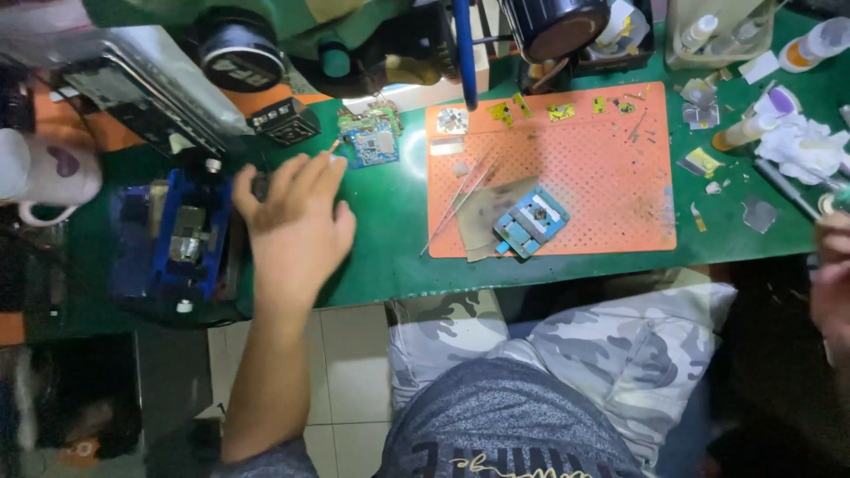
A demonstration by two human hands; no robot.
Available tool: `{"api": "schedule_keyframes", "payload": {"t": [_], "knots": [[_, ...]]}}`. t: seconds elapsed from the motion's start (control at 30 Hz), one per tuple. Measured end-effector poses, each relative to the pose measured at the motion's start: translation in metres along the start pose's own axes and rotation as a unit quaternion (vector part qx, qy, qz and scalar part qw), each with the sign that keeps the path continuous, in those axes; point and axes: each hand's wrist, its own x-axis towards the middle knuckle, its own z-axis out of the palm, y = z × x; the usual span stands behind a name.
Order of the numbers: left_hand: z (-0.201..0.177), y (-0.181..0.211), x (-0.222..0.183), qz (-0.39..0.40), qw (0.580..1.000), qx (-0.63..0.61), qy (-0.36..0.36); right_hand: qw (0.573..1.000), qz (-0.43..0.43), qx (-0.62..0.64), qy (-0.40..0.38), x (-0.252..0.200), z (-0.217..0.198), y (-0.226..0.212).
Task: Precision soldering of electronic components onto a mobile phone motherboard using a soldering iron and tweezers.
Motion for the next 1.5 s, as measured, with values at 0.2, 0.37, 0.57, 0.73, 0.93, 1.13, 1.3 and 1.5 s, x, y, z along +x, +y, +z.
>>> {"api": "schedule_keyframes", "payload": {"t": [0.2, 0.37, 0.57, 0.73, 0.93, 1.13, 1.3, 1.5], "knots": [[0.026, -0.024, -0.011, 0.01, 0.999, 0.002, 0.033, 0.934, -0.225, -0.277, -0.004, -0.093, 0.274, -0.125], [0.0, 0.002, -0.027, 0.001, 0.994, 0.004, 0.108, 0.895, -0.249, -0.362, -0.077, -0.088, 0.294, -0.127], [0.024, 0.103, -0.042, 0.092, 0.92, -0.311, 0.22, 0.853, -0.292, -0.396, -0.175, -0.074, 0.309, -0.121], [0.034, 0.14, -0.012, 0.236, 0.873, -0.353, 0.238, 0.867, -0.237, -0.406, -0.168, -0.073, 0.291, -0.104], [0.038, 0.141, -0.001, 0.251, 0.874, -0.369, 0.193, 0.844, -0.3, -0.394, -0.207, -0.06, 0.299, -0.107], [0.043, 0.141, 0.001, 0.252, 0.876, -0.369, 0.18, 0.838, -0.322, -0.348, -0.268, -0.049, 0.303, -0.103], [0.042, 0.144, 0.004, 0.234, 0.879, -0.375, 0.179, 0.833, -0.347, -0.331, -0.276, -0.045, 0.308, -0.103], [0.038, 0.142, 0.005, 0.232, 0.889, -0.363, 0.157, 0.822, -0.348, -0.364, -0.267, -0.047, 0.309, -0.105]]}}
